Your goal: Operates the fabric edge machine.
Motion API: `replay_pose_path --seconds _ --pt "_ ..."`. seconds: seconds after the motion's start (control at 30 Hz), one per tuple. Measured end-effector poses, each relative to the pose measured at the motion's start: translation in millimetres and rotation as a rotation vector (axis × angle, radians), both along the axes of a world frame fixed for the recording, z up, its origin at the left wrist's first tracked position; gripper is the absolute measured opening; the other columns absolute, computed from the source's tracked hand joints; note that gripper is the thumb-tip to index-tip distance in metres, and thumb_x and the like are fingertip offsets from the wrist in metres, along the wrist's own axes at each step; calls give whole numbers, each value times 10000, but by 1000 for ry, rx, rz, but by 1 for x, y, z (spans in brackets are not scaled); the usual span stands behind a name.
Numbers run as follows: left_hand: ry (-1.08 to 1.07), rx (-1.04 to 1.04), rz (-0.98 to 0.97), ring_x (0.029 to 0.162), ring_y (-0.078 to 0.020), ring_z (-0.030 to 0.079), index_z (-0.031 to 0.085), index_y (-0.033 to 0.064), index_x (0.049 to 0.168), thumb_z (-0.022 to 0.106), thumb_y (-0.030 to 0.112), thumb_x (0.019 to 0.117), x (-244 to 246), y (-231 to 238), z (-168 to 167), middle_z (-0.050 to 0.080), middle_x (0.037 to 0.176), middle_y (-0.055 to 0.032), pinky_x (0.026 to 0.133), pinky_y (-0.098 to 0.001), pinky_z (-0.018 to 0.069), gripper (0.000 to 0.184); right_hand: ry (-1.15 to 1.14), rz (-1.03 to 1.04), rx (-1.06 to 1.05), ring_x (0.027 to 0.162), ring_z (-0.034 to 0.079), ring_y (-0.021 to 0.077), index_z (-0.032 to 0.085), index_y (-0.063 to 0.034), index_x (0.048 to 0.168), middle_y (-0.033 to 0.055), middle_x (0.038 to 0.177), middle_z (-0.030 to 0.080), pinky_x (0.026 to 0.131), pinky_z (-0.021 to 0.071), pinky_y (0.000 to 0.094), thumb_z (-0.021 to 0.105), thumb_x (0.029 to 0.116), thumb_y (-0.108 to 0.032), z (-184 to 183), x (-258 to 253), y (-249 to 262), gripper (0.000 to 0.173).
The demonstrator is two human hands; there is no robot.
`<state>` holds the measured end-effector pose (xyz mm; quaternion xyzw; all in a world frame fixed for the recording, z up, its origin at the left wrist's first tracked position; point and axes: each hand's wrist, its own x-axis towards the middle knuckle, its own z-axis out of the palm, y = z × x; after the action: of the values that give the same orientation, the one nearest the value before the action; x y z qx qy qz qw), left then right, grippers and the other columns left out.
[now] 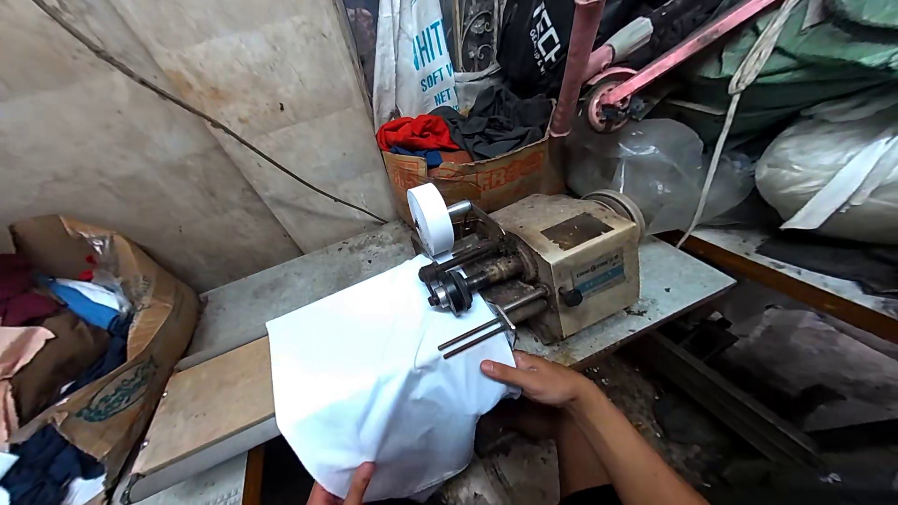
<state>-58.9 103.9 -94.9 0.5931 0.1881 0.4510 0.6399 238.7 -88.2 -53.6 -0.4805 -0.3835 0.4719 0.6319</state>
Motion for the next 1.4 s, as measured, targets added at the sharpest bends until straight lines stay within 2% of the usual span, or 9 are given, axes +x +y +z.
replay_pose_path --seconds 0.1,0.23,0.47,0.57,0.7,0.8,1.1,1.2,1.4 --pt "-44 1 -43 976 -97 734 716 183 1158 787 110 883 -2 5 0 775 1056 27 914 -332 607 293 -7 -19 -21 978 713 65 632 -126 1223 -43 1047 751 930 587 299 542 1060 -331 3 -1 -1 277" --pt "-25 -19 -22 923 -114 747 688 134 1143 780 58 876 -1 9 5 779 1017 2 863 -327 626 292 -2 -19 -22 980 713 71 632 -126 1227 -37 1050 750 927 587 299 560 1052 -345 1 0 0 289" --pt "-21 14 -30 949 -84 737 675 139 1177 750 45 896 -3 15 8 778 1040 25 887 -300 613 306 -10 -25 -46 972 716 72 636 -121 1217 -35 1036 752 924 590 299 561 1050 -352 3 0 0 295" --pt "-76 12 -45 1003 -86 726 675 176 1220 756 123 913 -5 17 10 766 1094 31 931 -313 597 321 6 -19 -37 970 718 77 628 -118 1228 -30 1040 753 924 591 303 562 1050 -344 2 0 0 295" --pt "35 53 5 955 -74 729 649 121 1199 723 15 899 -7 22 12 771 1041 48 898 -287 603 326 8 -30 -63 959 720 71 625 -120 1227 -35 1030 755 918 593 295 563 1049 -334 5 -2 0 286" --pt "-61 14 -43 1005 -80 724 671 189 1208 757 109 909 -11 23 14 769 1089 40 938 -302 589 320 4 -25 -42 966 714 70 622 -122 1223 -39 1034 749 920 589 299 569 1045 -331 4 -1 0 280" --pt "-54 37 -7 995 -85 727 621 139 1219 700 24 926 -9 23 18 768 1071 47 927 -310 599 325 -29 -35 -66 970 714 63 632 -119 1226 -43 1035 751 925 589 298 563 1050 -344 6 -3 -1 293" --pt "-114 3 -37 1036 -95 720 655 172 1249 738 114 928 -9 23 18 763 1117 28 958 -327 587 336 -38 -37 -85 947 716 61 630 -119 1220 -42 1016 750 904 595 290 566 1047 -357 7 -2 -1 301" --pt "-161 -36 -12 1047 -124 720 621 133 1266 713 69 936 -7 21 17 754 1127 1 962 -361 592 349 -30 -32 -89 964 716 67 625 -120 1238 -38 1033 750 917 593 298 562 1048 -369 8 -2 0 320"
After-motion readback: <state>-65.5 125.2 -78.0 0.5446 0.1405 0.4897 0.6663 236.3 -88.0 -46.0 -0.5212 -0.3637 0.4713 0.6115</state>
